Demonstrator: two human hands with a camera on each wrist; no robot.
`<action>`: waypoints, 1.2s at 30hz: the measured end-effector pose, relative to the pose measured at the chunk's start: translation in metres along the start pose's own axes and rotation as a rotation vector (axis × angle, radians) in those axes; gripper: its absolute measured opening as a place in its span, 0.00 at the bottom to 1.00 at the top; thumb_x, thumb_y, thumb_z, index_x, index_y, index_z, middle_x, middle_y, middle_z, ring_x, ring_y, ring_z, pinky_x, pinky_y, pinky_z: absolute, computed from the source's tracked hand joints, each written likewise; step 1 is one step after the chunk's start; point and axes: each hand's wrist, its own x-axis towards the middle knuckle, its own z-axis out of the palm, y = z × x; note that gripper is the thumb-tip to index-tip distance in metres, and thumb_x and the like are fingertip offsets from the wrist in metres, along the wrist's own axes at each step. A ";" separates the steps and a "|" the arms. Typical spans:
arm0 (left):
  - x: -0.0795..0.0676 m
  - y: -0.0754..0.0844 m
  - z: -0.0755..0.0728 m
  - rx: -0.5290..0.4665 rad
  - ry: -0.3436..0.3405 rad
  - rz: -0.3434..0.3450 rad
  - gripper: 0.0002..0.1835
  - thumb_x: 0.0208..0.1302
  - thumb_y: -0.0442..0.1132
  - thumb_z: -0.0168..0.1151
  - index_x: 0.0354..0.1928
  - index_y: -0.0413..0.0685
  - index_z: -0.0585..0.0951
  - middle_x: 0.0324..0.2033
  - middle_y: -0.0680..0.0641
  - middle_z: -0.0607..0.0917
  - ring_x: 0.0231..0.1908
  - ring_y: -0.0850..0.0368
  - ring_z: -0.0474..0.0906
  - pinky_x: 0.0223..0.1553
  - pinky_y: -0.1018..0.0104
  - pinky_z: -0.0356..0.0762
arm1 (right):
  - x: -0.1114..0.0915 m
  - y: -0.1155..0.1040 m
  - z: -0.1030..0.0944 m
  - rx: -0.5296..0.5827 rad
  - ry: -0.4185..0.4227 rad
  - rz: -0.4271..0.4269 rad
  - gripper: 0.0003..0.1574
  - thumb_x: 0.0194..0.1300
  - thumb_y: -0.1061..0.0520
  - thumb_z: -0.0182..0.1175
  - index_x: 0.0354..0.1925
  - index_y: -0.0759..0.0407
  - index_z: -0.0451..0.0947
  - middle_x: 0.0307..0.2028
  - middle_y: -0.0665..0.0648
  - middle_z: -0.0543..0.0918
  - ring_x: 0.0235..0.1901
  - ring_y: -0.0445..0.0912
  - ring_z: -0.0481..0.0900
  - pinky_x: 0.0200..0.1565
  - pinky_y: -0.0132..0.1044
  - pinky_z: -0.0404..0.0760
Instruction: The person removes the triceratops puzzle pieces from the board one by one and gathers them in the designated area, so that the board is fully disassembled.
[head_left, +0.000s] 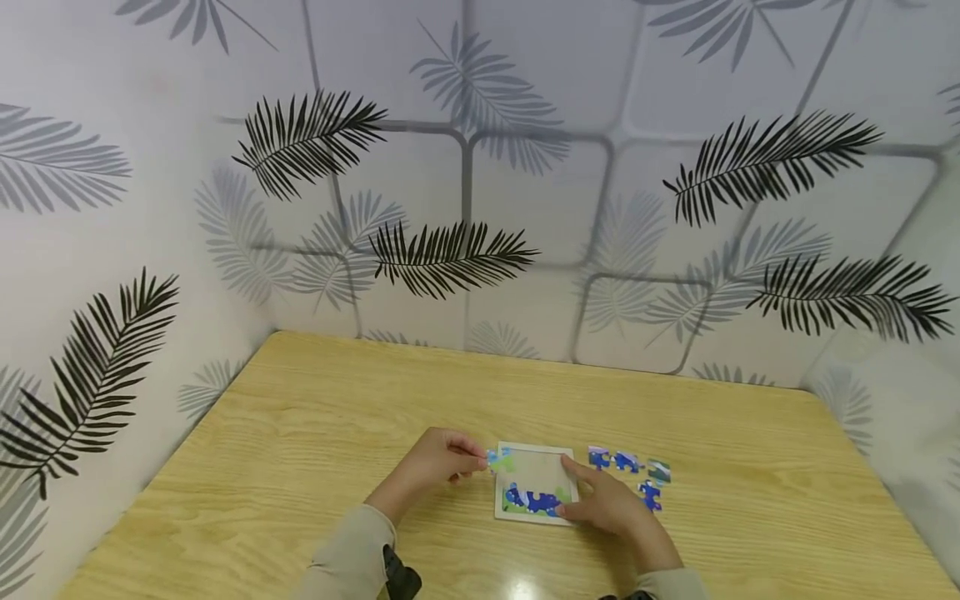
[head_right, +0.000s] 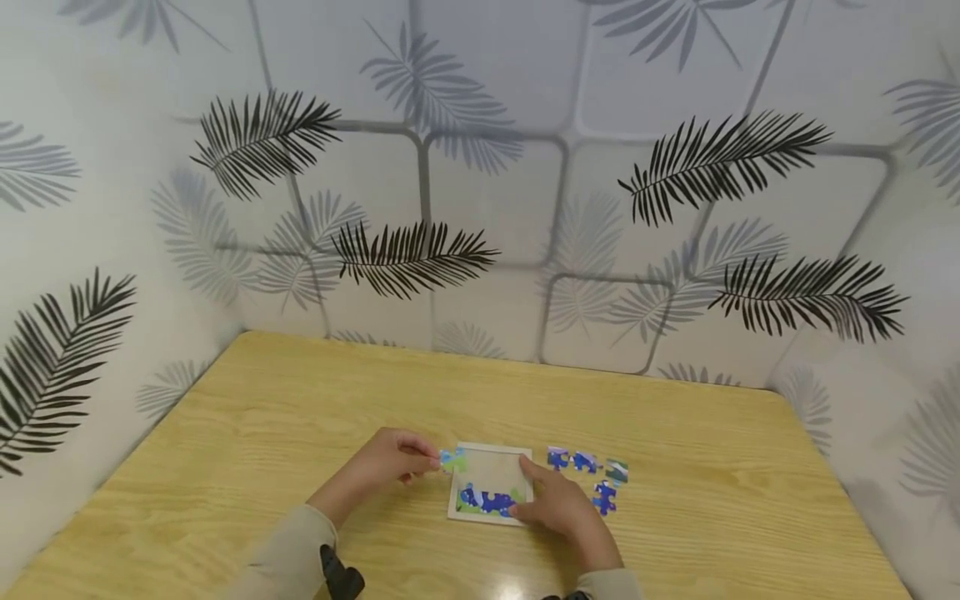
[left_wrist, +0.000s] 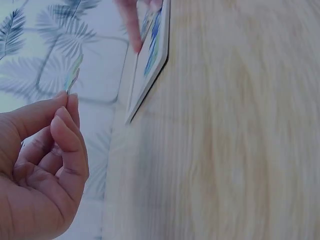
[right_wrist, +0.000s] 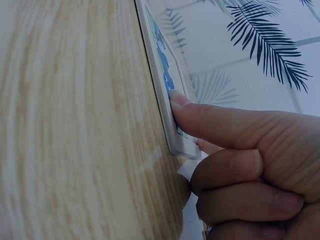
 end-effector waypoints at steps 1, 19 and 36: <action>-0.001 -0.001 -0.005 0.004 0.004 0.000 0.06 0.58 0.35 0.67 0.34 0.40 0.83 0.25 0.49 0.81 0.24 0.58 0.72 0.27 0.66 0.72 | 0.000 0.000 0.000 -0.001 0.001 -0.002 0.49 0.51 0.51 0.71 0.68 0.55 0.62 0.64 0.73 0.63 0.63 0.71 0.57 0.59 0.65 0.56; -0.011 -0.033 -0.062 0.108 0.226 -0.094 0.03 0.55 0.27 0.66 0.32 0.35 0.82 0.24 0.47 0.81 0.23 0.59 0.76 0.26 0.68 0.77 | -0.002 0.002 0.002 0.014 -0.010 0.024 0.50 0.50 0.50 0.72 0.69 0.54 0.61 0.65 0.73 0.62 0.63 0.72 0.56 0.58 0.66 0.57; -0.006 -0.032 -0.070 0.080 0.266 -0.128 0.04 0.55 0.26 0.65 0.32 0.34 0.80 0.24 0.45 0.82 0.21 0.60 0.76 0.24 0.69 0.76 | 0.002 0.001 0.001 0.034 -0.006 0.044 0.51 0.50 0.50 0.72 0.69 0.53 0.61 0.65 0.72 0.61 0.64 0.71 0.54 0.59 0.66 0.55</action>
